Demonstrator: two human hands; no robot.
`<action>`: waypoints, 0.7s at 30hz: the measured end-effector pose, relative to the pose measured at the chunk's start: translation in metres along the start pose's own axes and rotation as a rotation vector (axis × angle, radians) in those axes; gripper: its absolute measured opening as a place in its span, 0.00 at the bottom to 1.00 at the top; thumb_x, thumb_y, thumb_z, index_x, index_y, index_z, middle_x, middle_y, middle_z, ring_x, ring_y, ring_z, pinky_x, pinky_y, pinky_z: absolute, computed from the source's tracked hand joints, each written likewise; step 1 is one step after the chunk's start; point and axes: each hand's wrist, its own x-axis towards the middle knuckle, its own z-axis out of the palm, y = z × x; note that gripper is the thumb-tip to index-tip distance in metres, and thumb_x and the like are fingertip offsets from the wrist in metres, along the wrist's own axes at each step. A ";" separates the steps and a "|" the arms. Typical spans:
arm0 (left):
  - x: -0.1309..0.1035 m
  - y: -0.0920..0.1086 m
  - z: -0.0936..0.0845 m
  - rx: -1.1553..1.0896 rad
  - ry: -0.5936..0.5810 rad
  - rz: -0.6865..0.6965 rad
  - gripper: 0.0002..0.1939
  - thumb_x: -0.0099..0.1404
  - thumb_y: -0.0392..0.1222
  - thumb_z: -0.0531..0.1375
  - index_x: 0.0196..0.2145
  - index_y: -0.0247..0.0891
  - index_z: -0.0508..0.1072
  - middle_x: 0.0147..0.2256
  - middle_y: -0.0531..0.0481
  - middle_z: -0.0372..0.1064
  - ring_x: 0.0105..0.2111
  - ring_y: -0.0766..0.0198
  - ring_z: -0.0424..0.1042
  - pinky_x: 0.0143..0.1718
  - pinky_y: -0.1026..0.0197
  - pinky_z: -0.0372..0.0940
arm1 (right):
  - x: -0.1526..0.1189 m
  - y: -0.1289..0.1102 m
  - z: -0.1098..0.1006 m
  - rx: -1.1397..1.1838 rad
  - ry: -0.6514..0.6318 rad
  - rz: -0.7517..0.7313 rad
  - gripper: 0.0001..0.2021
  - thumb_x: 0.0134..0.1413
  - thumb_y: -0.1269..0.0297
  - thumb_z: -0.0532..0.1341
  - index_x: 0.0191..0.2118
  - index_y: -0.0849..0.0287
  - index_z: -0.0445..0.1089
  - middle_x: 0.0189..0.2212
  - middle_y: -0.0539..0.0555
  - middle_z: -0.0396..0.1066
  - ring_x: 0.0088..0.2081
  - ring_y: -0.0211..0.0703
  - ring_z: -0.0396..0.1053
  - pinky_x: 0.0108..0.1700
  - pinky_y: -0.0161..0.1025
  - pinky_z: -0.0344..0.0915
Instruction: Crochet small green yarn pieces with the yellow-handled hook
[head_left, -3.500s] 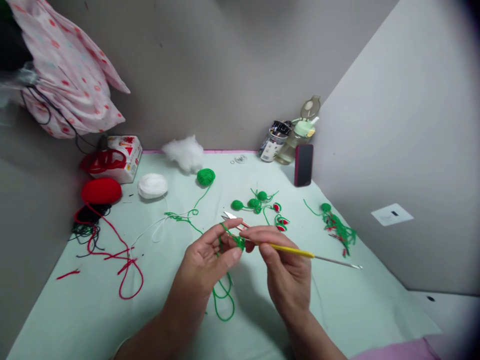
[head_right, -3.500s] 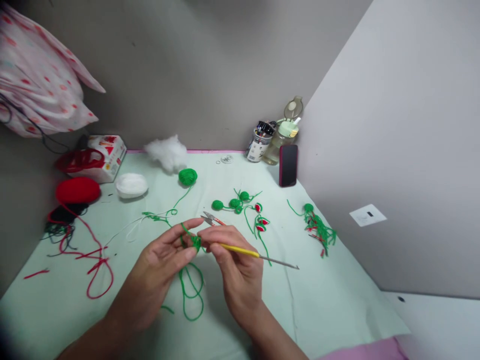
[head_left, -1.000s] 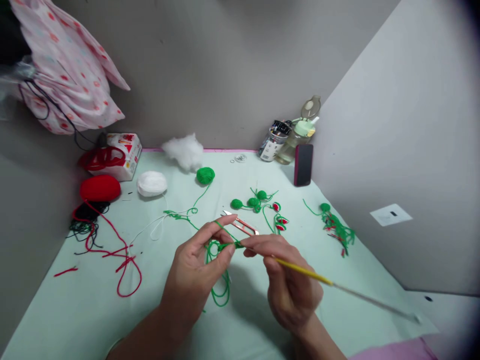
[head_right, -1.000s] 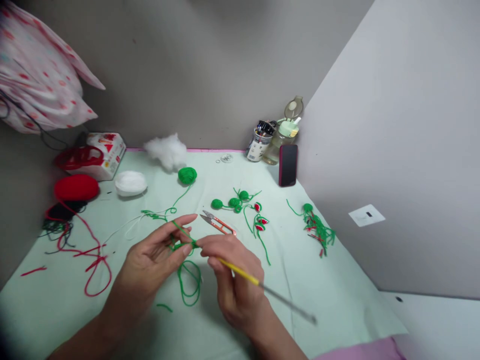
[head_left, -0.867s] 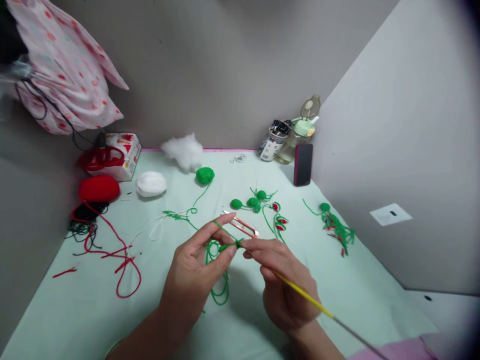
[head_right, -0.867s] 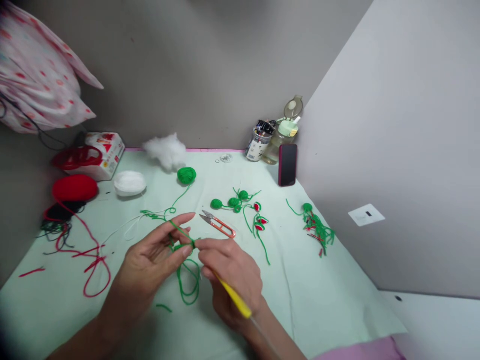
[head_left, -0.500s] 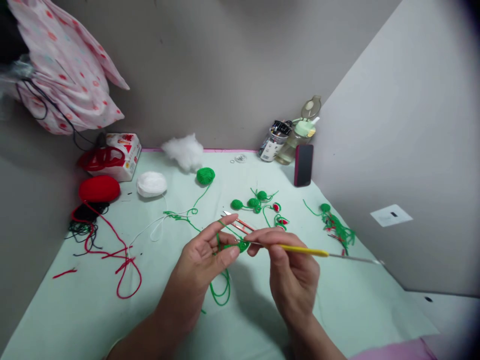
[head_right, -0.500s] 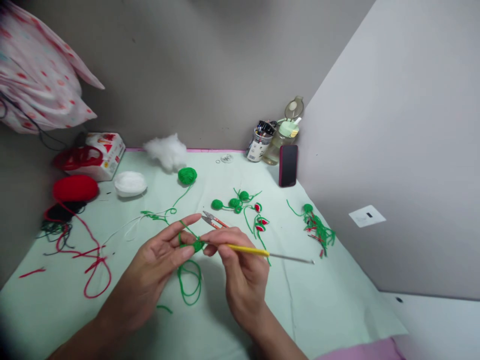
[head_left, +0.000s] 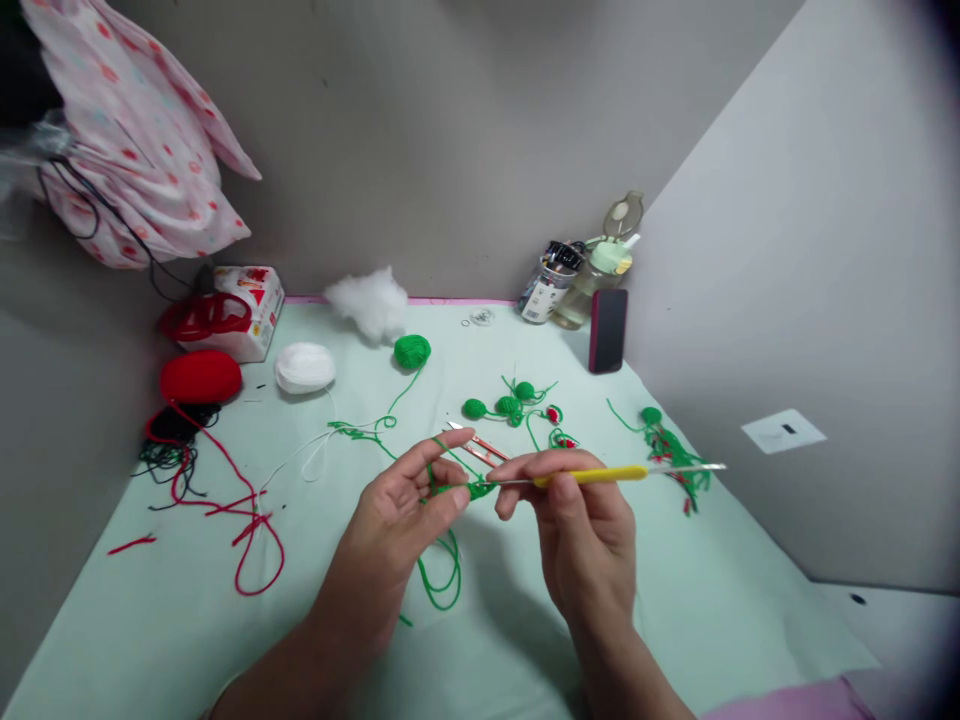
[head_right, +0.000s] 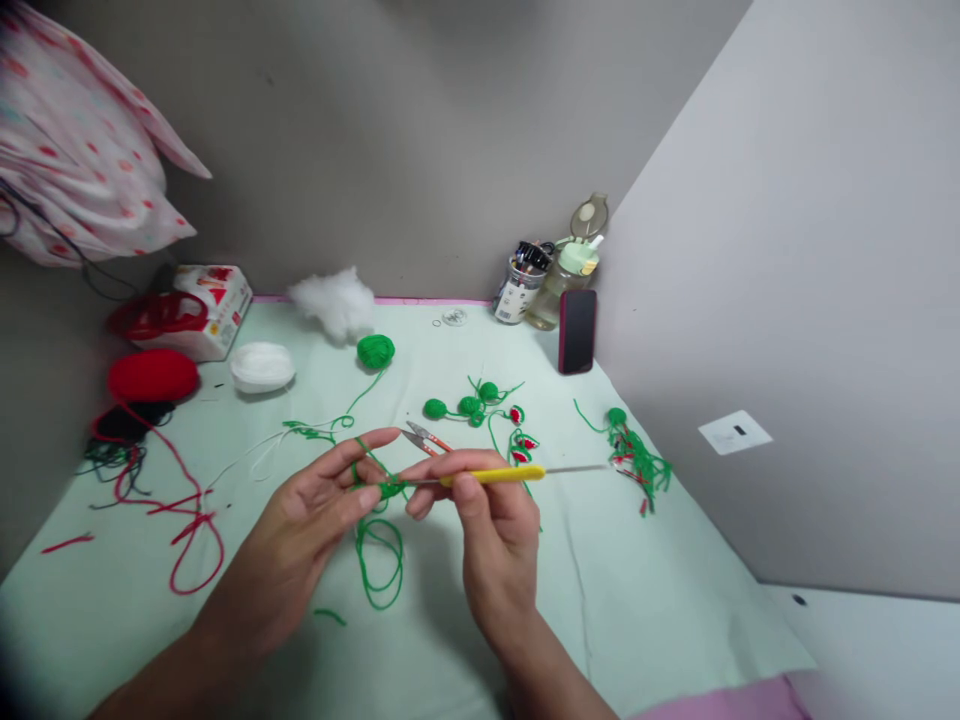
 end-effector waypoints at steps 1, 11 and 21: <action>0.000 0.000 0.000 0.004 0.001 -0.001 0.21 0.63 0.43 0.71 0.54 0.46 0.82 0.37 0.52 0.70 0.40 0.59 0.67 0.45 0.57 0.60 | 0.001 0.000 0.000 0.031 -0.007 0.017 0.10 0.73 0.60 0.60 0.42 0.54 0.78 0.37 0.54 0.84 0.30 0.40 0.78 0.35 0.40 0.78; 0.000 -0.005 0.000 0.095 0.065 0.124 0.20 0.63 0.42 0.72 0.53 0.45 0.83 0.35 0.52 0.71 0.41 0.59 0.70 0.48 0.57 0.64 | -0.005 0.000 -0.005 -0.340 -0.136 -0.248 0.13 0.74 0.69 0.57 0.50 0.48 0.78 0.41 0.52 0.83 0.39 0.44 0.80 0.44 0.45 0.77; 0.003 -0.001 0.004 -0.310 -0.093 -0.210 0.23 0.59 0.43 0.75 0.52 0.40 0.83 0.35 0.51 0.75 0.43 0.60 0.73 0.55 0.56 0.64 | -0.011 0.007 -0.007 -0.599 -0.122 -0.426 0.18 0.69 0.72 0.62 0.57 0.44 0.78 0.44 0.55 0.82 0.44 0.50 0.79 0.44 0.48 0.78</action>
